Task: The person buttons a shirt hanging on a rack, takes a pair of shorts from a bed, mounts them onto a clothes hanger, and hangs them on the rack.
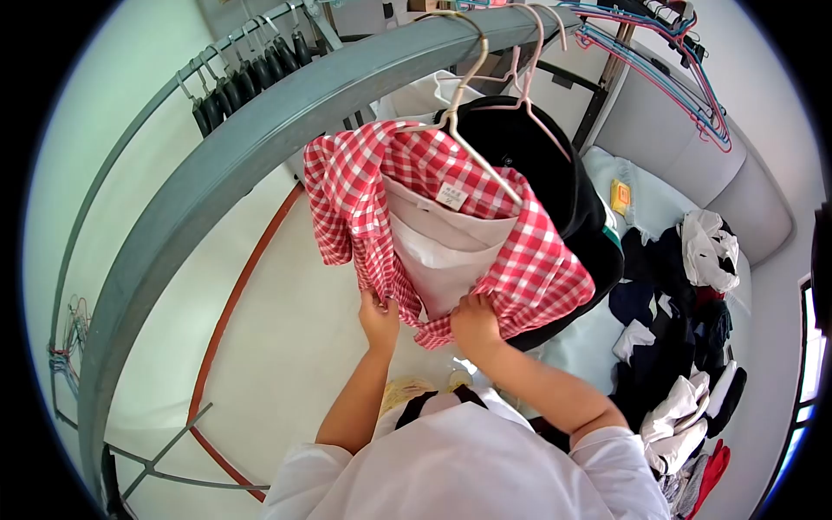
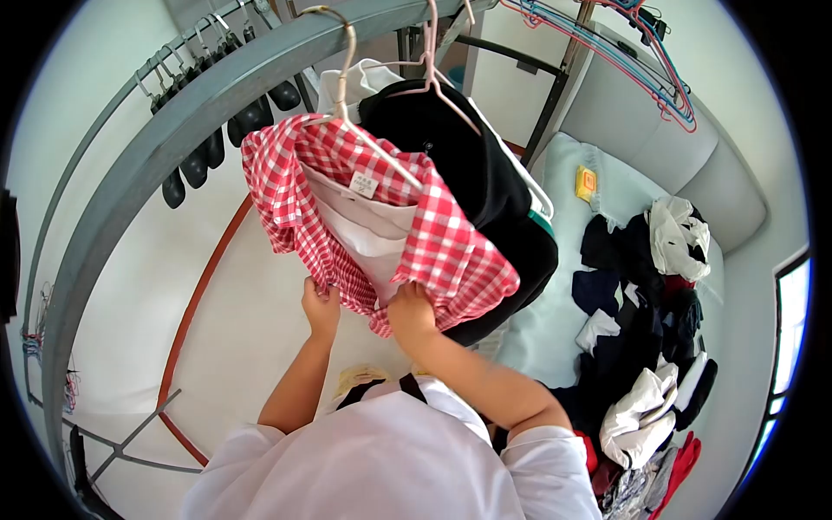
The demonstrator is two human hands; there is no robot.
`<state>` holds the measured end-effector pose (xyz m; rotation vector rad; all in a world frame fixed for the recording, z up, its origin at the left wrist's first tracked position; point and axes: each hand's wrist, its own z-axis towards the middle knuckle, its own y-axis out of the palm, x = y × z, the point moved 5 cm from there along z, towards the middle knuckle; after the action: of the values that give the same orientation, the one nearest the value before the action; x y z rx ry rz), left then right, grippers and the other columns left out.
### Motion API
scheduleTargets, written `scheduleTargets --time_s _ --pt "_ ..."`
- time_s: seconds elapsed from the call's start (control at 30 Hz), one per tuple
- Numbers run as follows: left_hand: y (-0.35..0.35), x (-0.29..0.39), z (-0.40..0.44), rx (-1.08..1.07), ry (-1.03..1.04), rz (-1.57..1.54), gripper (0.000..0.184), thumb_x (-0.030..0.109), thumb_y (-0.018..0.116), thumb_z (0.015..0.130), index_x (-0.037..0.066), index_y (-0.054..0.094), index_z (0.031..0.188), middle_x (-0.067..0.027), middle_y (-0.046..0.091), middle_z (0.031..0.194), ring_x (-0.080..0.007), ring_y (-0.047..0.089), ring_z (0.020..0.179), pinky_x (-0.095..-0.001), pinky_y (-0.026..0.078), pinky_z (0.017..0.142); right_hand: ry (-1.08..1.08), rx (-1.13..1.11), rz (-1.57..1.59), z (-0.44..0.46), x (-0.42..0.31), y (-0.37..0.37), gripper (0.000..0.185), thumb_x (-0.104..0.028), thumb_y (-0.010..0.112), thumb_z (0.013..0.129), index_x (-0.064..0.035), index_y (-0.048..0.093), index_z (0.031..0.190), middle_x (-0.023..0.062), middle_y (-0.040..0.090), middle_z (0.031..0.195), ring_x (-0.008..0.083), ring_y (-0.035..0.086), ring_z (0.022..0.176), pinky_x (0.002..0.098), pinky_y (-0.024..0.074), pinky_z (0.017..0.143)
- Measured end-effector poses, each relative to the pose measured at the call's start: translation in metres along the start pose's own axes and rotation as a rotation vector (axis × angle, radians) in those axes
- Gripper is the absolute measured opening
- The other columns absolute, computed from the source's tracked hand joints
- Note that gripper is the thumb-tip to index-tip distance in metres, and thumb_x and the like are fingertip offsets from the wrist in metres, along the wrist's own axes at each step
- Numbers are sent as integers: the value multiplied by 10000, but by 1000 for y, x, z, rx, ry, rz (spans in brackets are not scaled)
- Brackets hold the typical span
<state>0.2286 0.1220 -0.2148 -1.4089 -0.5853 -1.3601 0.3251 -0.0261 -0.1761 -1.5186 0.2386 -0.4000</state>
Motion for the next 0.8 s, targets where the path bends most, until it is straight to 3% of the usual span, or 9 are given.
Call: scheduleTargets --time_s 0.1,0.2,0.27,0.33,0.4,0.43,0.5,0.7,0.8 --pt "-12 0 6 5 11 -55 222 -18 543 694 -33 483 908 -116 568 754 -165 556 646 -254 436 577 35 49 -190 11 3 -9 218 -172 502 722 -43 615 857 110 568 933 264 477 955 370 346 857" --pt "-23 5 13 -10 54 -120 205 -26 542 704 -24 472 897 -94 546 760 -150 538 631 -246 444 555 73 -132 -211 17 -2 -14 220 -201 491 738 -53 632 819 111 587 901 266 470 956 349 336 858" --pt "-27 6 16 -37 77 -83 191 -32 539 718 -19 459 890 -77 532 781 -138 528 632 -238 450 543 43 -243 -179 17 -9 -13 188 -186 515 713 -64 637 788 86 590 833 254 475 914 336 361 808" --pt "-33 12 19 5 243 -32 200 -43 563 695 -8 461 862 -88 507 813 -154 517 637 -245 449 534 3 -273 -83 10 -40 -20 153 -166 535 683 -71 638 744 56 580 785 238 473 885 333 394 744" --pt "-39 18 24 -2 371 -6 201 -48 574 683 -3 463 845 -89 501 816 -157 518 644 -249 448 532 -193 -211 -59 -2 -97 -51 145 -157 562 704 -101 653 803 35 587 801 206 501 850 320 393 688" --pt "-42 23 24 4 490 23 204 -52 584 670 2 465 828 -91 494 819 -160 519 651 -253 446 530 -174 -211 -56 0 -111 -54 145 -157 562 704 -101 653 803 35 587 801 206 501 850 320 393 688" --pt "-45 21 29 -26 468 2 201 -49 590 668 5 474 822 -88 499 814 -162 517 641 -258 444 534 -241 84 80 5 -136 -73 123 -154 548 655 -77 626 711 46 563 770 203 481 835 313 420 665" --pt "-40 14 36 -164 394 8 224 3 633 653 14 498 831 -103 528 754 -225 540 668 -307 442 576 157 218 88 69 -90 -27 138 -139 533 652 -57 617 725 65 554 799 218 482 844 315 430 697" --pt "-39 25 40 -208 425 -31 242 20 637 666 9 504 867 -110 540 783 -217 543 688 -298 448 593 164 287 129 61 -81 -23 127 -107 513 697 -36 595 763 66 550 819 224 477 821 327 425 734"
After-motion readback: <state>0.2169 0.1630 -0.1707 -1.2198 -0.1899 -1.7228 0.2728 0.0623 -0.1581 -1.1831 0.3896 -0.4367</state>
